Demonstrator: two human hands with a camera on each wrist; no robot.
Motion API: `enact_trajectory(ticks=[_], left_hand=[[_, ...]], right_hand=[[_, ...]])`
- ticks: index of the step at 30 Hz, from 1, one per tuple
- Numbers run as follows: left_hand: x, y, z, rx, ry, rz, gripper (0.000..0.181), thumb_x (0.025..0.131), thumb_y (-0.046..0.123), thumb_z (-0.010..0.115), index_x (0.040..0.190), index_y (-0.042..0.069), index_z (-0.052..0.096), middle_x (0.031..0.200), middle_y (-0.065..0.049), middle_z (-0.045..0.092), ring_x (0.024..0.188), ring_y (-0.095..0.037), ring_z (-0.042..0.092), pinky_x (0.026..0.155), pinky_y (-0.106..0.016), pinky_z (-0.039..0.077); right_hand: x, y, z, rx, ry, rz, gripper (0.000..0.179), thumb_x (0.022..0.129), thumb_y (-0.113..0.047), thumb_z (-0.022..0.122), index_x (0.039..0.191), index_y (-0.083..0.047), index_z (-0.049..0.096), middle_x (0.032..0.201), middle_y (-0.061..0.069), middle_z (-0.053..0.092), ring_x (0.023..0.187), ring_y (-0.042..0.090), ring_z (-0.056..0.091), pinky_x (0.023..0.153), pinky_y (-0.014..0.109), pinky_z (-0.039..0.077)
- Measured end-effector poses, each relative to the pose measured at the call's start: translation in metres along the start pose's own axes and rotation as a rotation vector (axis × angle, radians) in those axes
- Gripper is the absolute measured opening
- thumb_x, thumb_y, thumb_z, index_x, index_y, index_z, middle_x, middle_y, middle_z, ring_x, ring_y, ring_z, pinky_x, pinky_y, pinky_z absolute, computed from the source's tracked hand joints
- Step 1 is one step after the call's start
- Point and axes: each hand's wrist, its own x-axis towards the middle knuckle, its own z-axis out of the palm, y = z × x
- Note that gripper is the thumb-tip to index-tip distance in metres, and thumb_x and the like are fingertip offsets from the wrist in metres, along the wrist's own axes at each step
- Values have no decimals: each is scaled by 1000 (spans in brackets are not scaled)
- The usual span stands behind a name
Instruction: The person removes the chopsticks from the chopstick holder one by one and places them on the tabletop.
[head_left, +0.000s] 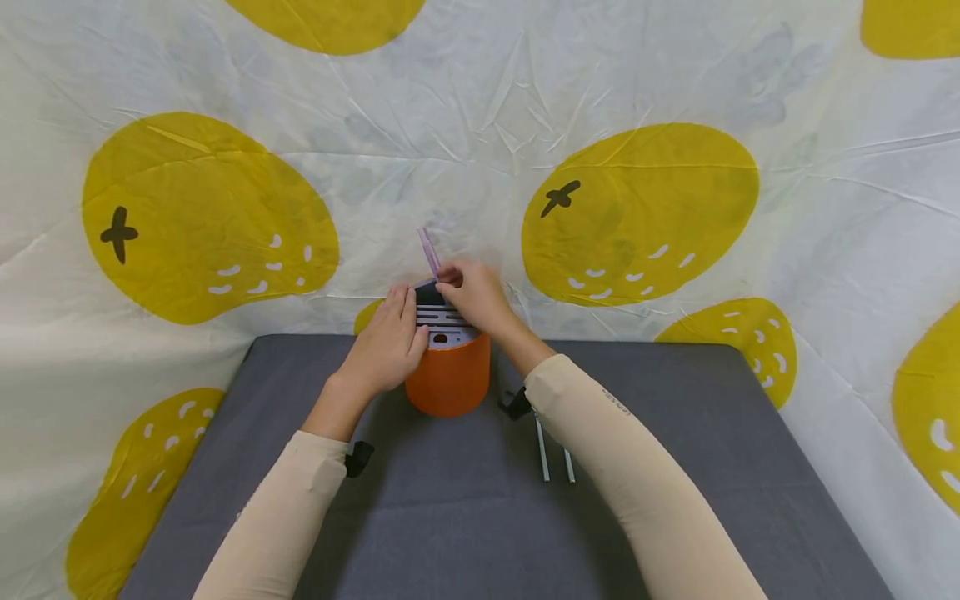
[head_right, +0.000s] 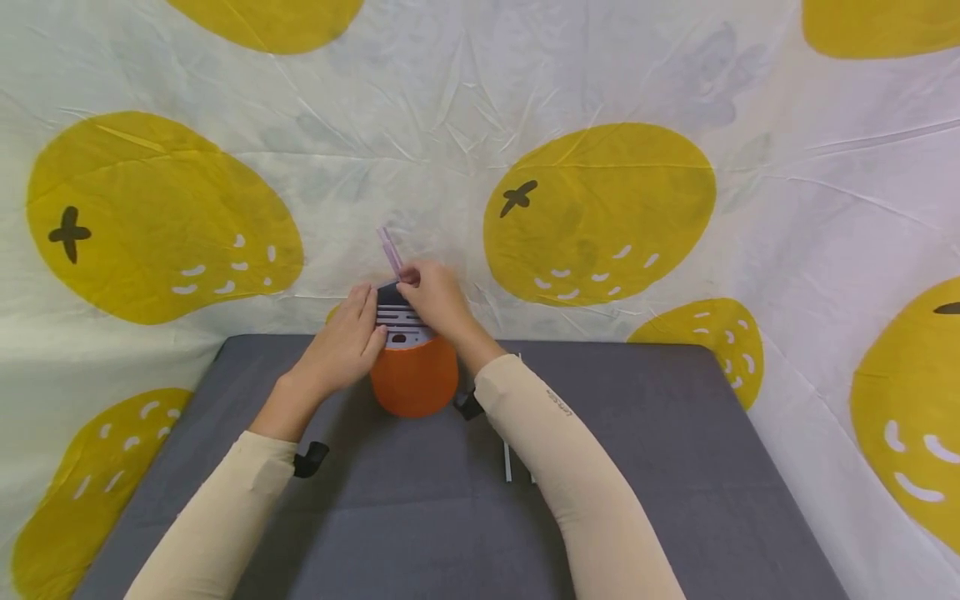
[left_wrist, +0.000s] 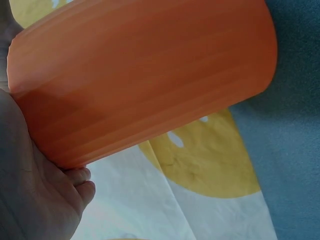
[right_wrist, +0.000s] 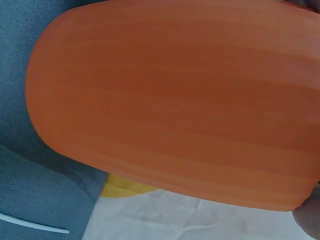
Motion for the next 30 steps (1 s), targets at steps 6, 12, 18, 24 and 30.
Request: enact_trajectory(ticks=[6, 12, 18, 24, 30], left_hand=[[-2, 2, -1, -5, 1, -3, 70, 111, 37, 26, 162, -8, 10, 171, -27, 7, 161, -37, 4, 131, -51, 12], [-2, 2, -2, -9, -1, -7, 70, 111, 36, 26, 162, -9, 11, 171, -27, 7, 161, -37, 3, 131, -49, 10], [-2, 2, -1, -1, 6, -3, 70, 111, 36, 27, 162, -10, 11, 171, -27, 7, 161, -39, 4, 131, -52, 11], [-2, 1, 0, -2, 12, -1, 70, 111, 35, 27, 162, -10, 11, 171, -28, 7, 161, -39, 4, 131, -51, 11], [-2, 0, 1, -6, 19, 6, 70, 110, 35, 28, 161, -10, 12, 171, -28, 8, 161, -40, 5, 131, -53, 13]], right_hand=[[4, 3, 4, -19, 26, 6, 14, 98, -17, 72, 107, -6, 72, 100, 9, 75, 92, 21, 70, 85, 35, 59], [4, 2, 6, -36, 35, -9, 10, 98, -17, 73, 102, -8, 70, 98, 7, 74, 90, 21, 70, 83, 35, 58], [3, 2, 7, -52, 36, -23, 8, 98, -17, 72, 100, -9, 71, 95, 7, 75, 86, 21, 68, 81, 34, 57], [1, 2, 5, -21, 46, -29, 8, 98, -17, 73, 99, -9, 72, 95, 7, 74, 86, 20, 67, 82, 35, 57], [-2, 2, -4, 45, 72, -35, 10, 98, -18, 72, 103, -9, 71, 98, 7, 74, 90, 21, 67, 84, 35, 57]])
